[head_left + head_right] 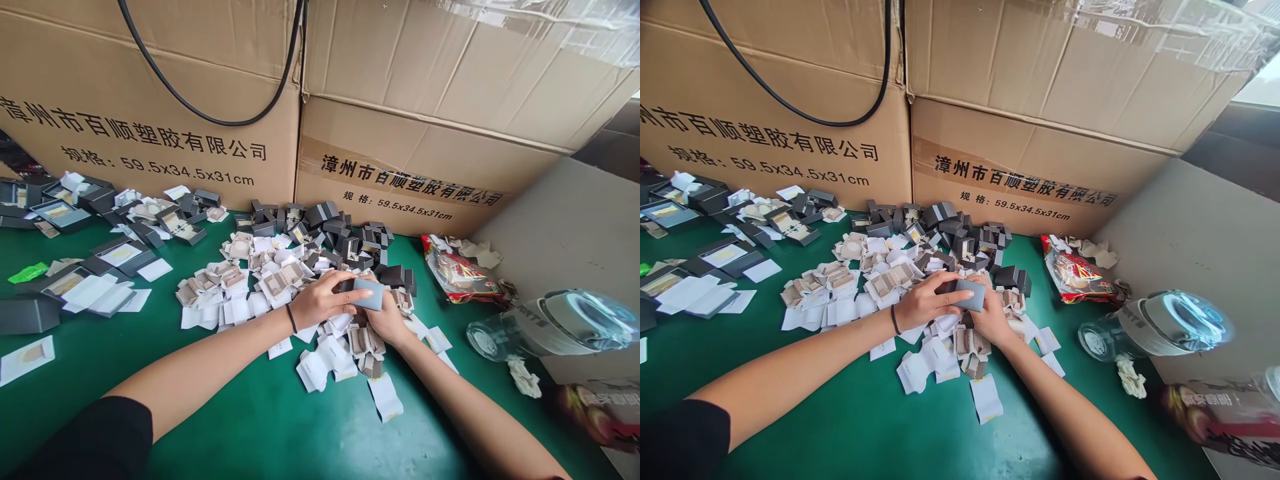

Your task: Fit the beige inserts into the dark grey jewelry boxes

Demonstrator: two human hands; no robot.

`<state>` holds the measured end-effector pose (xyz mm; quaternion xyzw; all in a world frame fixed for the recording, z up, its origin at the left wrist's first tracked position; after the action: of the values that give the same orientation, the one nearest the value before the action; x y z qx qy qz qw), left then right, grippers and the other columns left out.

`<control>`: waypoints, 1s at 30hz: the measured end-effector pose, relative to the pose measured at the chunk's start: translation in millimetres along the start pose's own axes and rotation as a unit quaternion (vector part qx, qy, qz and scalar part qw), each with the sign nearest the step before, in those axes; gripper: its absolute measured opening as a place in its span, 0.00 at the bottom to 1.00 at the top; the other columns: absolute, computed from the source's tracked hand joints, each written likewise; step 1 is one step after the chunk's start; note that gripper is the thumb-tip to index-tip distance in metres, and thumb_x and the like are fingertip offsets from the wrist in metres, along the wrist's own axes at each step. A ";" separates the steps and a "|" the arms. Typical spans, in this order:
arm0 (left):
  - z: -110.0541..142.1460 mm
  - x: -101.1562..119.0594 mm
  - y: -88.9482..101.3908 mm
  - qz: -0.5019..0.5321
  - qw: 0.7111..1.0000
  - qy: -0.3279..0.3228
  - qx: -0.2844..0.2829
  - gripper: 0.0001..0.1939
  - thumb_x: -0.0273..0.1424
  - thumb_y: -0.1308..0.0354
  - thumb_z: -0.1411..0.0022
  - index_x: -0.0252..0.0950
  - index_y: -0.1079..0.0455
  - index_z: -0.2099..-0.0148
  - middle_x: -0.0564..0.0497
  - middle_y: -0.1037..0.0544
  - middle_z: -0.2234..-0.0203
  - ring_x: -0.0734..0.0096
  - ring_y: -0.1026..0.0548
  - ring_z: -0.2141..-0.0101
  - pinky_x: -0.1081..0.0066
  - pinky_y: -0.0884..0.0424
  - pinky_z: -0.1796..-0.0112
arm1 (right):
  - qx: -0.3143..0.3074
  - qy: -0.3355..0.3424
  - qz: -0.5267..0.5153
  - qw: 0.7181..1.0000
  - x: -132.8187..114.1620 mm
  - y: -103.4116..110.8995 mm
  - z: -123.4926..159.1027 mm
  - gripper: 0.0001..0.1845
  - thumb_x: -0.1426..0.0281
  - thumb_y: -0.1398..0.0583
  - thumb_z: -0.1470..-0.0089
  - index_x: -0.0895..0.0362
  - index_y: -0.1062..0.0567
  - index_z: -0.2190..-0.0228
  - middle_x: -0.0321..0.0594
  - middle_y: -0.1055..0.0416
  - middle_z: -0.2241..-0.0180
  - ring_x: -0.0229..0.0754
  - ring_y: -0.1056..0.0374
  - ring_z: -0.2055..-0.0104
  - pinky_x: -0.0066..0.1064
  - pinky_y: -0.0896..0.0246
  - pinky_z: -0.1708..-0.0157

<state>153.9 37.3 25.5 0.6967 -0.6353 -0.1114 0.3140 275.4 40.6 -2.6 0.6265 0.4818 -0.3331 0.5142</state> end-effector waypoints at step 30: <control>-60.1 -45.5 9.9 -0.112 0.985 0.130 -0.026 0.27 0.44 0.52 0.39 0.37 0.44 0.42 0.44 0.36 0.54 0.64 0.32 0.55 0.66 0.32 0.55 | 0.138 0.066 0.121 0.981 1.2 11.6 7.9 0.33 0.65 0.43 0.49 0.53 0.47 0.43 0.47 0.50 0.40 0.50 0.51 0.39 0.47 0.50 0.44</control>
<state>171.5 98.7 66.9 0.7635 -0.5038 -0.0714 0.3976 287.4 33.2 -1.9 0.7657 0.3847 -0.2897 0.4265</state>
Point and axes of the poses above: each hand's wrist, its own z-axis away from the middle knuckle, its own y-axis out of the back of the hand, x = y × z, the point moved 8 cm from there along -z, towards the middle knuckle
